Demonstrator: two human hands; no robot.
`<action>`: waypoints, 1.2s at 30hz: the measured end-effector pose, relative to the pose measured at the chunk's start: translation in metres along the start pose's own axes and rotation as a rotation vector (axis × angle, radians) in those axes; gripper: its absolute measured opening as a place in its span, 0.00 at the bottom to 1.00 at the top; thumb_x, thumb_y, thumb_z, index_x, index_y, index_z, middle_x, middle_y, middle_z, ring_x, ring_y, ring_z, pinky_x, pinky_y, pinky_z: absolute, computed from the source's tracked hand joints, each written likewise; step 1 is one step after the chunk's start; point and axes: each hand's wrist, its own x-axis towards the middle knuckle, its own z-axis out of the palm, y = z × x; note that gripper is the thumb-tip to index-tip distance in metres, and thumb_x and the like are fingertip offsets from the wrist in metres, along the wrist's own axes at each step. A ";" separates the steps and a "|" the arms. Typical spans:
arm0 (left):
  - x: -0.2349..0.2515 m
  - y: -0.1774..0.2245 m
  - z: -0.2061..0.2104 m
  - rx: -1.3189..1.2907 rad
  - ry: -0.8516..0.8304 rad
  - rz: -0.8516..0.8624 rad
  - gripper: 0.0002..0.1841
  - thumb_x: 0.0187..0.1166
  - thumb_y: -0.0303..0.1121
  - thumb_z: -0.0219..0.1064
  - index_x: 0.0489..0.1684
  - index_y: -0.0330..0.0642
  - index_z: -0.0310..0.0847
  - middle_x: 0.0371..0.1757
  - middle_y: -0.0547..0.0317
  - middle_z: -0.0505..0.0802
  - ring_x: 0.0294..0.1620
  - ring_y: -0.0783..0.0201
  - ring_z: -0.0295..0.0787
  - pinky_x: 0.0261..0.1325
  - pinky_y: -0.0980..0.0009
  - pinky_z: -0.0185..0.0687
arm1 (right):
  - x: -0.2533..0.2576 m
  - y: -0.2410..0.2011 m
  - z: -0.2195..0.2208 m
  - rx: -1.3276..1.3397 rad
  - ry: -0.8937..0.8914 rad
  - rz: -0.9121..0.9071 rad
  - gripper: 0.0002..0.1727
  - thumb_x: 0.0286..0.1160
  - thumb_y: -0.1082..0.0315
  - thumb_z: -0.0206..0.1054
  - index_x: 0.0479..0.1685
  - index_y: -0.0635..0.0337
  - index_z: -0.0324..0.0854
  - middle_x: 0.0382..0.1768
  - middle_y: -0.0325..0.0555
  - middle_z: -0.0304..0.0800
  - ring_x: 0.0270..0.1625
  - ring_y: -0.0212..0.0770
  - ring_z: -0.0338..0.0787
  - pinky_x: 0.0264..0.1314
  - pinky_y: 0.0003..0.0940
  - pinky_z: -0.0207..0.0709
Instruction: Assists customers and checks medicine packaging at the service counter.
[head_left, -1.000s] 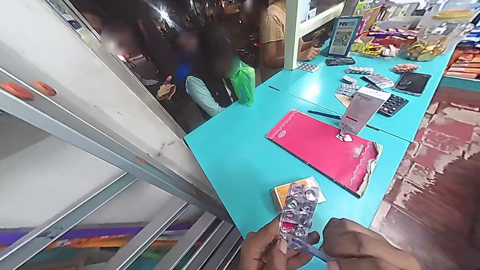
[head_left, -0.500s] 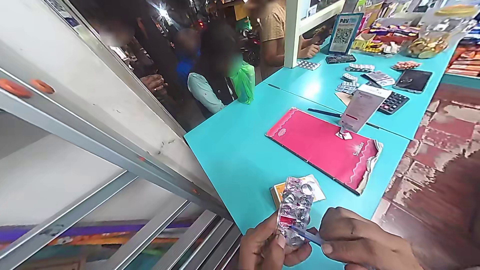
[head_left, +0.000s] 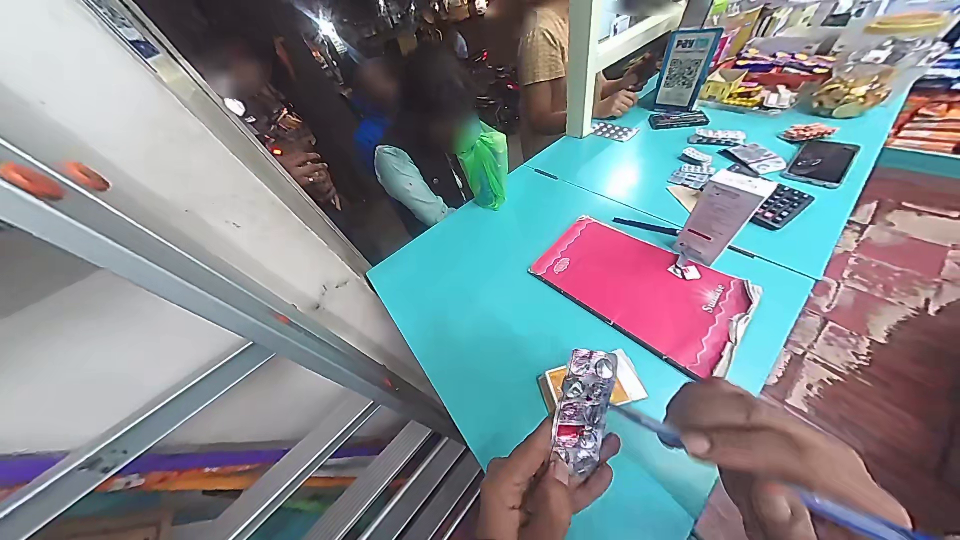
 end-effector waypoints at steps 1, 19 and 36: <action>0.000 0.000 0.001 0.041 -0.002 0.012 0.20 0.90 0.28 0.55 0.77 0.42 0.78 0.68 0.58 0.92 0.67 0.61 0.91 0.67 0.64 0.90 | 0.004 0.003 -0.001 0.046 0.036 0.044 0.17 0.92 0.53 0.55 0.55 0.48 0.87 0.51 0.27 0.91 0.55 0.22 0.88 0.57 0.17 0.80; -0.005 0.000 0.001 0.365 -0.036 0.061 0.20 0.85 0.20 0.56 0.74 0.24 0.74 0.63 0.54 0.94 0.63 0.66 0.93 0.63 0.65 0.91 | 0.016 0.024 -0.005 0.457 0.038 0.198 0.16 0.92 0.56 0.55 0.49 0.51 0.89 0.41 0.31 0.93 0.45 0.23 0.91 0.47 0.16 0.84; -0.006 0.004 0.000 0.032 -0.048 -0.030 0.19 0.89 0.26 0.55 0.76 0.41 0.79 0.65 0.57 0.94 0.64 0.59 0.93 0.64 0.62 0.91 | 0.013 0.018 -0.011 0.220 -0.070 -0.019 0.16 0.91 0.59 0.56 0.42 0.57 0.85 0.40 0.35 0.91 0.49 0.25 0.88 0.54 0.19 0.79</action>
